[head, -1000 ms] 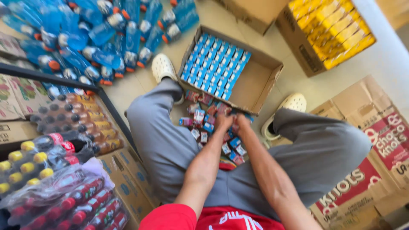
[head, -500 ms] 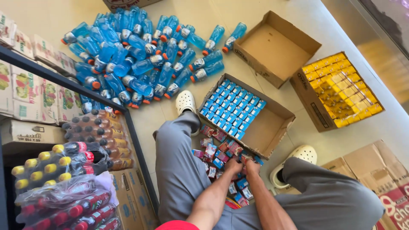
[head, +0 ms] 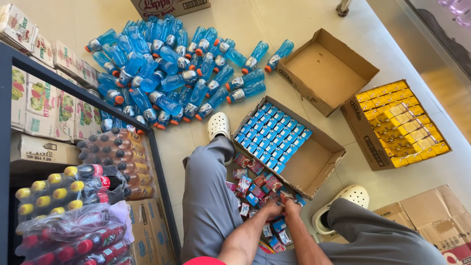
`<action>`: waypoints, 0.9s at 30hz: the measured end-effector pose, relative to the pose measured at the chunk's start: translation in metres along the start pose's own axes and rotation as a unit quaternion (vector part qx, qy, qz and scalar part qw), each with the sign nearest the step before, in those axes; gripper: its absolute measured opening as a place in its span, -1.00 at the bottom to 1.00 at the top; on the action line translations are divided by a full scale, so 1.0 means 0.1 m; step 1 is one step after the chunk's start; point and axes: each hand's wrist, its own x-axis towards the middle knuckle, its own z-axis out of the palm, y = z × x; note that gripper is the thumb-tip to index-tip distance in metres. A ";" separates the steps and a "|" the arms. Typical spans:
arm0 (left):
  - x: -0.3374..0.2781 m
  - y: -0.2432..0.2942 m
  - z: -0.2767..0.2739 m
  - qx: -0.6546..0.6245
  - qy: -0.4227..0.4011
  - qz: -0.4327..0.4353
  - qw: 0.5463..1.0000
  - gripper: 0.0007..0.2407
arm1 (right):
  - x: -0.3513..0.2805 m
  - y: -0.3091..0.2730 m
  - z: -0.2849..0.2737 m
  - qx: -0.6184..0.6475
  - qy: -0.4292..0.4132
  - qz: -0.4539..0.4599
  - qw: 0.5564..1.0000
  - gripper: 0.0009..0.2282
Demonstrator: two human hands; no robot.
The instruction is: Packing small drink cartons and snack packets into larger cardboard boxes on the floor.
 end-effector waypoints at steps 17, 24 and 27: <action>-0.46 0.53 -0.32 0.111 0.032 -0.067 0.991 -0.39 | 0.67 0.41 -0.06 -0.124 0.040 0.017 0.991 -0.55; -0.83 0.98 -0.45 0.246 0.047 0.010 0.968 -0.59 | -0.09 -0.19 -0.12 -0.221 0.032 0.056 0.973 -0.42; -0.63 0.91 -0.43 0.296 0.047 0.039 0.953 -0.64 | -0.05 -0.16 -0.10 -0.207 0.009 0.060 0.976 -0.39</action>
